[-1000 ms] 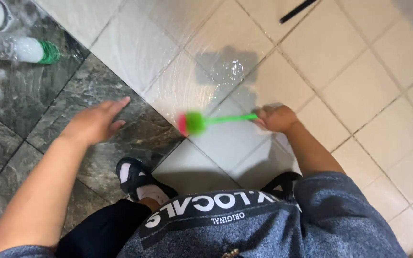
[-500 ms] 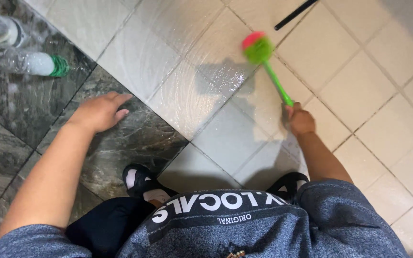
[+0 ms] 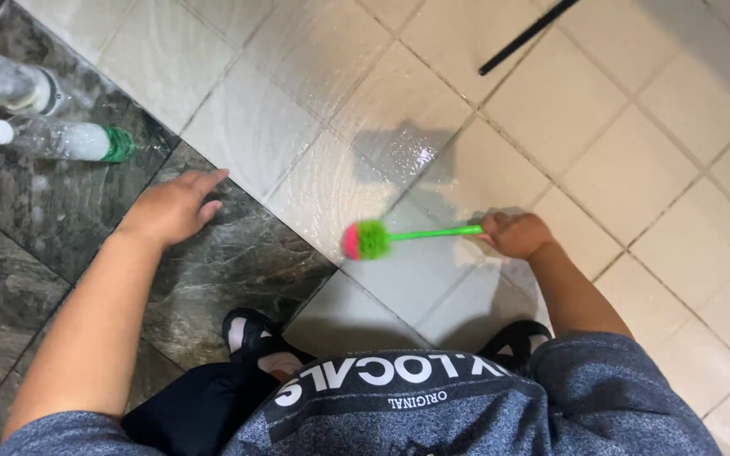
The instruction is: Cleaning the shower floor using soapy water and a brush, then rinsing it with a shower head.
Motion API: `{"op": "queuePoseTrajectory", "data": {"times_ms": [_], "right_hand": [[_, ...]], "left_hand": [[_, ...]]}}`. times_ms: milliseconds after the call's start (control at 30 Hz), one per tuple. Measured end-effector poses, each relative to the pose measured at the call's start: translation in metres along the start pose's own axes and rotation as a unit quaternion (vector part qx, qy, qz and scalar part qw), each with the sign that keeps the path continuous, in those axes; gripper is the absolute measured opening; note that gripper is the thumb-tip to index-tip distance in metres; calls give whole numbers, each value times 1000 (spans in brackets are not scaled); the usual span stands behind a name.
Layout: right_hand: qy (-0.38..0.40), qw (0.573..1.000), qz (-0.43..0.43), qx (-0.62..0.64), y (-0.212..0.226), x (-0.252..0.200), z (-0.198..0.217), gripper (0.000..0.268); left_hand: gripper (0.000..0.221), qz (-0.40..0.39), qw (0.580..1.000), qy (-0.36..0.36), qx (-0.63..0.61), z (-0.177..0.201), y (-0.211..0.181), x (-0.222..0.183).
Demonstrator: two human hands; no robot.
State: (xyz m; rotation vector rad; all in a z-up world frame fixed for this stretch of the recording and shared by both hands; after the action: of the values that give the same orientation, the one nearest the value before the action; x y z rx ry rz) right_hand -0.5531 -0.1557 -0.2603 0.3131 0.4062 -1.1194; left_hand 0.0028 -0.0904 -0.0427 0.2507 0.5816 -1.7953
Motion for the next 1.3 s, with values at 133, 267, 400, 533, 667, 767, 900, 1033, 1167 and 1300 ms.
{"op": "queuePoseTrajectory", "data": {"times_ms": [133, 267, 400, 533, 667, 767, 900, 1033, 1167, 1300], "right_hand": [[-25, 998, -48, -38, 18, 21, 16, 49], [26, 966, -196, 164, 27, 31, 1, 49], [33, 997, 2, 74, 52, 37, 45, 53], [36, 972, -184, 141, 33, 42, 25, 50], [55, 977, -166, 123, 48, 39, 15, 55], [42, 994, -98, 28, 54, 50, 53, 55], [-83, 874, -329, 347, 15, 86, 55, 52], [13, 991, -64, 121, 90, 92, 14, 45], [64, 993, -52, 84, 96, 68, 78, 52], [-16, 931, -266, 248, 48, 90, 3, 56]], "left_hand": [[61, 2, 1000, -28, -2, 2, 2, -8], [61, 8, 1000, -3, 4, -2, -6, -14], [60, -1, 999, -34, -9, 10, -15, -25], [61, 7, 997, -72, -14, 17, -13, -36], [62, 49, 996, -75, -6, 28, 0, -53], [61, 76, 994, -79, -6, 29, 10, -68], [58, 106, 991, -79, 12, 25, 27, -84], [56, 103, 992, -65, 26, 19, 35, -82], [57, 99, 992, -63, 37, 23, 36, -78], [63, 100, 992, -67, 36, 27, 40, -72]]}}
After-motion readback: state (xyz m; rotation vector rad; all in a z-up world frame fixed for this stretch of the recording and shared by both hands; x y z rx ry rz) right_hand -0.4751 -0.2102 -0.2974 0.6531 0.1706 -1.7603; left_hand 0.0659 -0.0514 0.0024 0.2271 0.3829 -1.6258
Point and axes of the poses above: each hand's wrist, its own x-axis towards the middle knuckle, its own z-axis out of the back of the hand, y = z × x, the point moved 10 cm from there along x, towards the middle knuckle, and after that the axes turned 15 degrees about -z, right-handed, at the moved point
